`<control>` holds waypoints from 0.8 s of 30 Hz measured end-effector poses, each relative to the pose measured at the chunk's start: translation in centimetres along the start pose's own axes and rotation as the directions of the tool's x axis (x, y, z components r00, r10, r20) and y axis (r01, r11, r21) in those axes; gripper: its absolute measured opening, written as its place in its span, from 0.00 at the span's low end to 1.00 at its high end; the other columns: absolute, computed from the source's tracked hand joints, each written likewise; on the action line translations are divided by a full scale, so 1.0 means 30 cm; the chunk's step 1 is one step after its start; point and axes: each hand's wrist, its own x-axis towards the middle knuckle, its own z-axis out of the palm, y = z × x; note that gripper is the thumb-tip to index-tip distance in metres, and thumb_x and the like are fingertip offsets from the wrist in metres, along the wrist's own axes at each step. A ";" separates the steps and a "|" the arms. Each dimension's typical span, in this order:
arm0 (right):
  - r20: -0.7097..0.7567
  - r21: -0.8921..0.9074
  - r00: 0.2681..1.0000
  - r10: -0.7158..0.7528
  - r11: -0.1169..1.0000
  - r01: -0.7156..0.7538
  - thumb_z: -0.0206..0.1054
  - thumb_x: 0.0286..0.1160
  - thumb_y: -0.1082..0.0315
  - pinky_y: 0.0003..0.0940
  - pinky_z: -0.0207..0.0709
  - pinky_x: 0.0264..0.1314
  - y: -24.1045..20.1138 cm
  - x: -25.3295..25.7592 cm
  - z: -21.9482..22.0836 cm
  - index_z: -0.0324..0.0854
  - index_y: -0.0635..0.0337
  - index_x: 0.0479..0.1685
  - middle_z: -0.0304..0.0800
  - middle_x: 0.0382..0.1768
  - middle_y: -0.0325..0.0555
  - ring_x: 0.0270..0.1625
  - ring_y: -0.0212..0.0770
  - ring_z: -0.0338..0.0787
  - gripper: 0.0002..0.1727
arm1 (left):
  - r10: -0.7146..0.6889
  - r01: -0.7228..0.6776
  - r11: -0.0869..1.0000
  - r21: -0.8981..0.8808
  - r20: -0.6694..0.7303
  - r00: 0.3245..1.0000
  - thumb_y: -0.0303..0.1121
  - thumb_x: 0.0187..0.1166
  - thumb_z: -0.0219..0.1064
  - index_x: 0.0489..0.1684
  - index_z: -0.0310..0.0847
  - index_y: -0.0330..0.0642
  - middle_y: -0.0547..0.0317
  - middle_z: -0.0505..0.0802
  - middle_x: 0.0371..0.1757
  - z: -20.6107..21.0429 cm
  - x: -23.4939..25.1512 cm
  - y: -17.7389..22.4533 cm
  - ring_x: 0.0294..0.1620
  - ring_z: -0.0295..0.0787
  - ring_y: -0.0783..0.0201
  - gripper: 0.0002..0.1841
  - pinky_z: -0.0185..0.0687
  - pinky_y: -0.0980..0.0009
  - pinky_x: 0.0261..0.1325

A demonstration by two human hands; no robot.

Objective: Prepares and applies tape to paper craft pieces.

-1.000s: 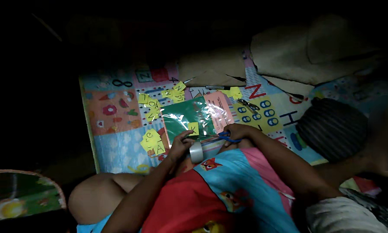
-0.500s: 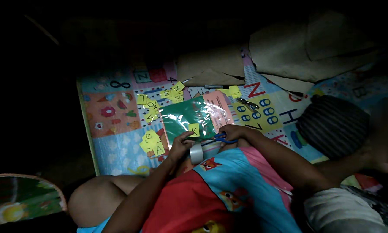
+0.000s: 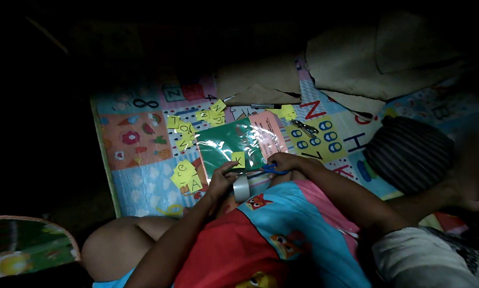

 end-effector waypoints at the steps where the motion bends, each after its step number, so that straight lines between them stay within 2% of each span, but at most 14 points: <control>1: 0.003 -0.004 1.000 -0.001 1.000 0.001 0.79 0.72 0.64 0.53 0.75 0.49 0.002 0.002 0.000 0.84 0.73 0.41 0.85 0.36 0.58 0.41 0.52 0.83 0.17 | -0.001 0.001 1.000 -0.004 -0.002 1.000 0.13 0.73 0.66 0.70 0.77 0.26 0.38 0.79 0.75 0.001 -0.001 0.000 0.52 0.89 0.67 0.24 0.87 0.72 0.56; 4: 0.009 0.004 1.000 0.012 1.000 -0.012 0.79 0.72 0.63 0.53 0.75 0.48 0.008 0.009 0.005 0.83 0.72 0.41 0.84 0.35 0.58 0.40 0.52 0.82 0.18 | -0.011 0.011 1.000 -0.023 -0.003 1.000 0.12 0.73 0.66 0.71 0.76 0.26 0.39 0.79 0.75 0.003 -0.003 0.004 0.52 0.90 0.67 0.24 0.87 0.73 0.56; 9: 0.033 0.064 0.998 0.048 0.997 -0.050 0.80 0.71 0.64 0.52 0.75 0.54 -0.019 0.003 0.005 0.83 0.73 0.48 0.86 0.42 0.60 0.45 0.51 0.83 0.19 | -0.005 0.005 1.000 -0.003 0.005 1.000 0.12 0.73 0.66 0.71 0.76 0.25 0.38 0.78 0.77 0.004 -0.005 0.004 0.55 0.90 0.65 0.24 0.87 0.72 0.58; 12: 0.037 0.053 0.999 0.026 0.998 -0.028 0.79 0.72 0.64 0.53 0.75 0.55 -0.026 0.002 0.008 0.83 0.75 0.46 0.85 0.42 0.62 0.46 0.53 0.83 0.19 | -0.009 0.009 1.000 0.022 0.006 1.000 0.12 0.73 0.66 0.72 0.76 0.26 0.38 0.78 0.77 0.008 -0.009 0.013 0.55 0.90 0.65 0.25 0.87 0.72 0.58; 15: 0.042 0.040 0.999 -0.012 0.999 0.010 0.78 0.73 0.65 0.51 0.74 0.51 -0.015 0.010 0.012 0.83 0.75 0.42 0.84 0.38 0.60 0.42 0.51 0.82 0.18 | 0.004 -0.003 1.000 0.030 -0.005 1.000 0.12 0.73 0.67 0.72 0.76 0.27 0.38 0.78 0.76 0.008 -0.010 0.010 0.55 0.89 0.66 0.25 0.87 0.72 0.58; 20: 0.027 0.015 1.000 -0.011 1.000 0.010 0.79 0.72 0.64 0.55 0.75 0.53 -0.013 0.010 0.014 0.84 0.74 0.44 0.85 0.39 0.62 0.44 0.54 0.84 0.18 | 0.014 -0.014 0.999 0.039 -0.009 1.000 0.12 0.73 0.67 0.73 0.76 0.27 0.38 0.78 0.77 0.008 -0.008 0.004 0.55 0.90 0.64 0.25 0.87 0.71 0.58; 24: 0.028 0.043 1.000 0.013 0.999 -0.014 0.80 0.71 0.63 0.53 0.75 0.52 -0.006 0.017 0.019 0.83 0.73 0.45 0.85 0.39 0.60 0.43 0.52 0.83 0.20 | 0.015 -0.015 1.000 0.027 -0.009 1.000 0.12 0.72 0.67 0.72 0.76 0.27 0.39 0.79 0.76 0.008 -0.008 0.006 0.54 0.90 0.65 0.25 0.88 0.71 0.57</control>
